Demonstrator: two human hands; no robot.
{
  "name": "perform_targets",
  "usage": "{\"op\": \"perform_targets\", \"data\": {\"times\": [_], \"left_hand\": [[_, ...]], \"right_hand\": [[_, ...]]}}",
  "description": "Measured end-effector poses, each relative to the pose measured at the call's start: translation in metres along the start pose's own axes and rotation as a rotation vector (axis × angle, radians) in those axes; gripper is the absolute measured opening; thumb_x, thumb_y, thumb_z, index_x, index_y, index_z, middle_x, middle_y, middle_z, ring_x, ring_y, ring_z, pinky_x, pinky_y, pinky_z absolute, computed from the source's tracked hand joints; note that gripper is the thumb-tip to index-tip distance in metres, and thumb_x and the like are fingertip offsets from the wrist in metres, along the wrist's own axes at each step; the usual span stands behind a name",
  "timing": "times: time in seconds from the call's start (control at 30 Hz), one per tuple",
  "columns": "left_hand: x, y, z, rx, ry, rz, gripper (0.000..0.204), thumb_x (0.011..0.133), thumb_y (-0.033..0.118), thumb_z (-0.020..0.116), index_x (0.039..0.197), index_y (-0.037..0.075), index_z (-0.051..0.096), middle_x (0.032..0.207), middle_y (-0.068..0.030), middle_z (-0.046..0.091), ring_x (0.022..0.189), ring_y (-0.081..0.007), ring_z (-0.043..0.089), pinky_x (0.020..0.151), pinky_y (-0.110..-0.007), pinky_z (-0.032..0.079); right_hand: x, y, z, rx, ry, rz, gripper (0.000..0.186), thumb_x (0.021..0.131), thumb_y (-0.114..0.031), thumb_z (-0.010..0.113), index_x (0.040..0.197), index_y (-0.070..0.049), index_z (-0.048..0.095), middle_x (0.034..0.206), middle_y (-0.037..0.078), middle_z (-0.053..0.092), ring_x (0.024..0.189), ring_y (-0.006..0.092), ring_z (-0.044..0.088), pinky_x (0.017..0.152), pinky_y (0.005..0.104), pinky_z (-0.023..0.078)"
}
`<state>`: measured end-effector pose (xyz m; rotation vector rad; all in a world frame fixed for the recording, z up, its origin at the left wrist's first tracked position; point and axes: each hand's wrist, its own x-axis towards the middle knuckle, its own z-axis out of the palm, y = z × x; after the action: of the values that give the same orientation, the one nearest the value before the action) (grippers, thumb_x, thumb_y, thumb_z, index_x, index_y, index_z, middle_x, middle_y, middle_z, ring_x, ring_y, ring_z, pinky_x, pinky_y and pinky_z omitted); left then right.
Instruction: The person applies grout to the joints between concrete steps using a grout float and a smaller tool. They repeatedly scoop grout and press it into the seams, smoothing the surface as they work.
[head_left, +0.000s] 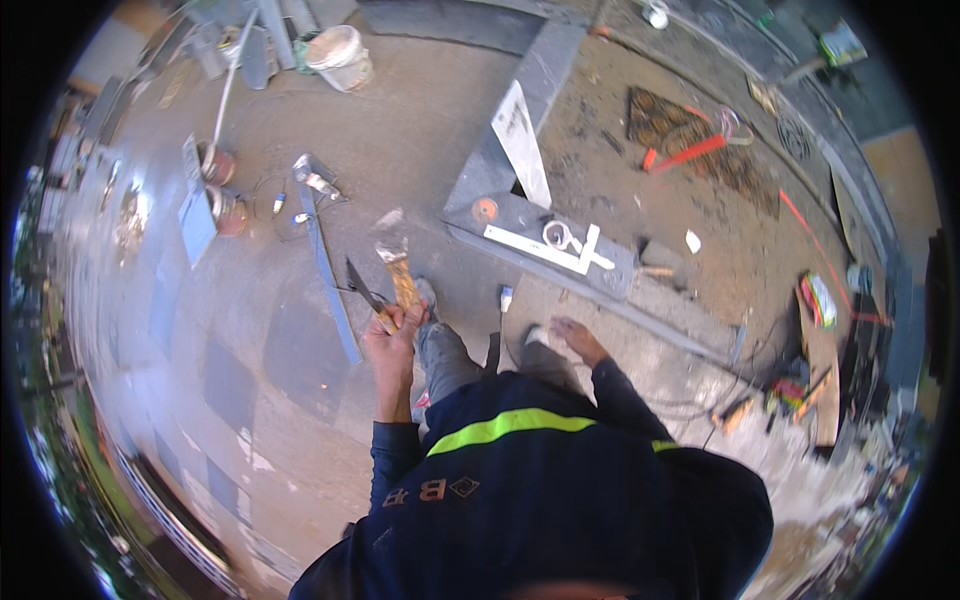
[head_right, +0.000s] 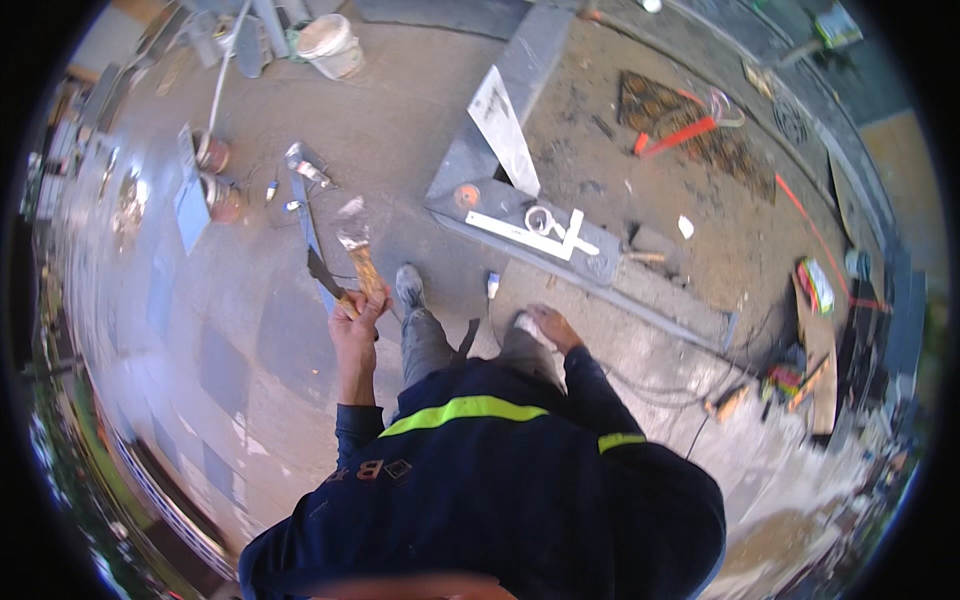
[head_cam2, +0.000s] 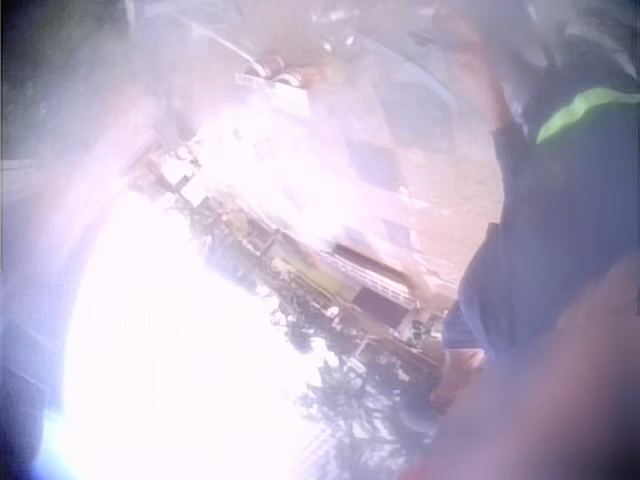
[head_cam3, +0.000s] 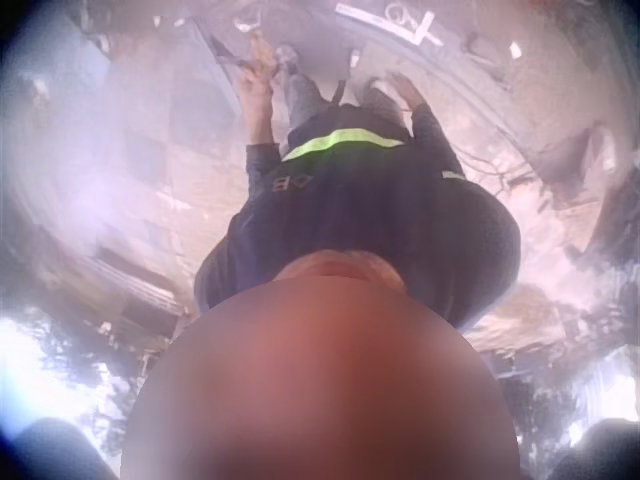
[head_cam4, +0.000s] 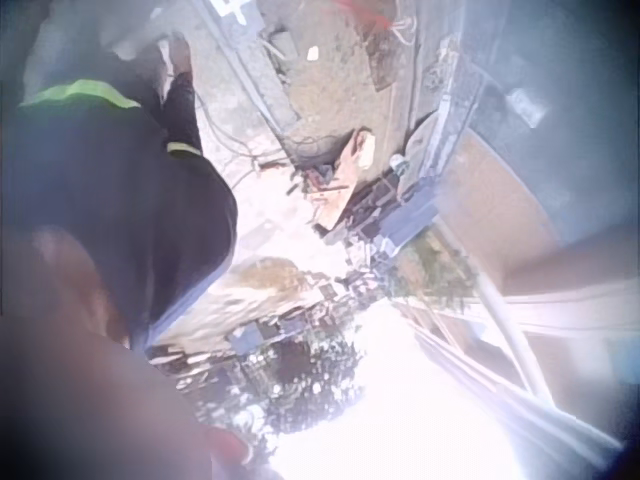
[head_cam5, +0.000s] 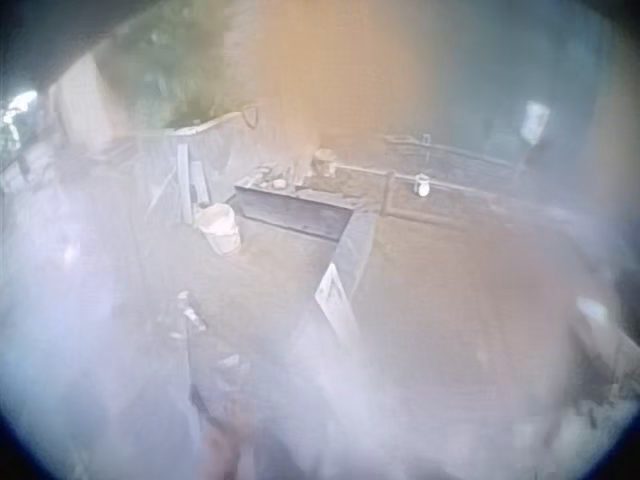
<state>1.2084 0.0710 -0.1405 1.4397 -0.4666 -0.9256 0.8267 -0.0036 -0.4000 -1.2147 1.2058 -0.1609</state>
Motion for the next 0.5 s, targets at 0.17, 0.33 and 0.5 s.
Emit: {"op": "perform_targets", "data": {"times": [0.17, 0.33, 0.5], "left_hand": [[0.133, -0.007, -0.031, 0.06, -0.18, -0.071, 0.031, 0.102, 0.001, 0.073, 0.088, 0.01, 0.047, 0.123, -0.0248, 0.073, 0.111, -0.0309, 0.076, 0.097, -0.043, 0.063], [0.258, 0.056, -0.053, 0.289, -0.498, -0.084, 0.03, 0.103, 0.001, 0.071, 0.091, 0.009, 0.046, 0.127, -0.0296, 0.072, 0.113, -0.0327, 0.076, 0.097, -0.046, 0.063], [0.349, 0.091, -0.02, 0.501, -0.804, -0.007, 0.03, 0.102, 0.001, 0.072, 0.091, 0.009, 0.046, 0.127, -0.0287, 0.072, 0.115, -0.0301, 0.075, 0.096, -0.043, 0.064]], "right_hand": [[0.065, 0.015, 0.086, -0.731, -0.438, -0.173, 0.051, 0.11, -0.042, 0.058, 0.143, -0.004, 0.065, 0.146, 0.022, 0.065, 0.131, 0.035, 0.066, 0.112, 0.0405, 0.051], [0.036, -0.159, 0.129, 0.834, 0.142, 0.097, 0.034, 0.102, -0.034, 0.074, 0.113, -0.002, 0.073, 0.101, 0.015, 0.077, 0.105, 0.0254, 0.077, 0.094, 0.0391, 0.06], [0.008, -0.215, 0.179, 0.2, 0.709, 0.058, 0.027, 0.098, -0.03, 0.08, 0.096, -0.003, 0.074, 0.086, 0.01, 0.077, 0.094, 0.0183, 0.078, 0.081, 0.0341, 0.06]]}}
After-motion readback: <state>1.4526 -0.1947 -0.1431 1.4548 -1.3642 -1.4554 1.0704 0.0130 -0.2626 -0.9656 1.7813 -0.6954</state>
